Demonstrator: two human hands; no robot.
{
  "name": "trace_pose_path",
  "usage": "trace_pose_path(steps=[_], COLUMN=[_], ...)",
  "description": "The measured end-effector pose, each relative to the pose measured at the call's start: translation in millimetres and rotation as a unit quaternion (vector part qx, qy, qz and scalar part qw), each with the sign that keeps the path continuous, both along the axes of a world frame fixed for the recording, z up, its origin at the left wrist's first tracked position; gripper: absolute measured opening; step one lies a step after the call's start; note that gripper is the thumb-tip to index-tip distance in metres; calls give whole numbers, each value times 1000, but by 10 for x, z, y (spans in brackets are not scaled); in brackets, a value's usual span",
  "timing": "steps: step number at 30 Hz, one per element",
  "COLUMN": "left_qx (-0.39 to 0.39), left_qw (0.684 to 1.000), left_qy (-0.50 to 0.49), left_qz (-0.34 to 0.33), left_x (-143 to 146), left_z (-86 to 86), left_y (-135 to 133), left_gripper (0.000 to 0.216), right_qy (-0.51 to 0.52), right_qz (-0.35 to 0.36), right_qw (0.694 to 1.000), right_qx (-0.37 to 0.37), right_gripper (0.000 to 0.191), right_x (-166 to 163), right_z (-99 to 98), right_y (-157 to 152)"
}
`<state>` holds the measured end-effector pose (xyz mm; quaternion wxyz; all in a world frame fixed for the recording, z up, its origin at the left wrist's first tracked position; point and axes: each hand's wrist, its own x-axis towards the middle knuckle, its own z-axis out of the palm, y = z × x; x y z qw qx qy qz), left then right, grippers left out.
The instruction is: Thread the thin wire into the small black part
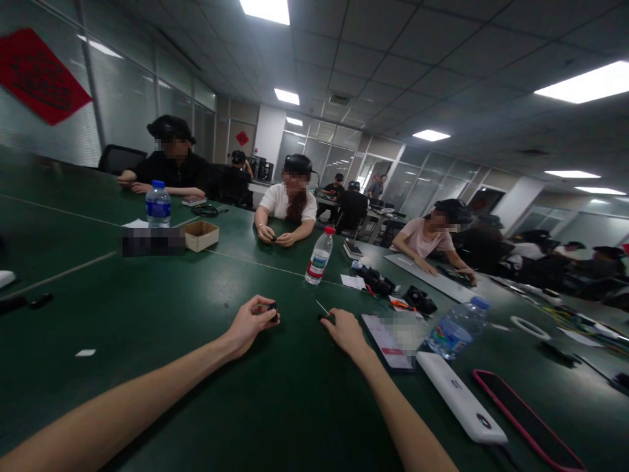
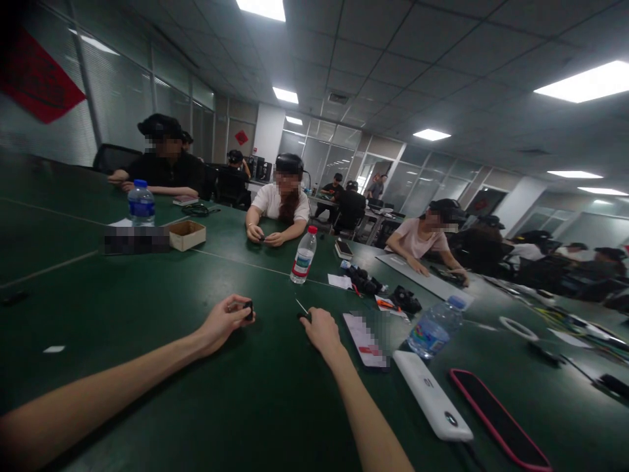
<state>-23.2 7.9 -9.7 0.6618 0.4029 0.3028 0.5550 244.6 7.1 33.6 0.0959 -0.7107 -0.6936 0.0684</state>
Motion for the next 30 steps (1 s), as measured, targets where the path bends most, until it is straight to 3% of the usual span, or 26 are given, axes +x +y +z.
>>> trace_pose_path(steps=[24,30], left_qx=[1,15], left_qw=[999,998], left_qy=[12,47], left_qz=[-32,-46], left_x=[-24,-24], left_z=[90,58], left_y=[-56,-44], left_gripper=[27,17], right_qy=[-3,14], right_qz=[-34,-38], right_qw=[999,999], right_qx=[12,10], right_gripper=[39,40], right_x=[36,-2], right_z=[10,21], right_y=[-55,-101])
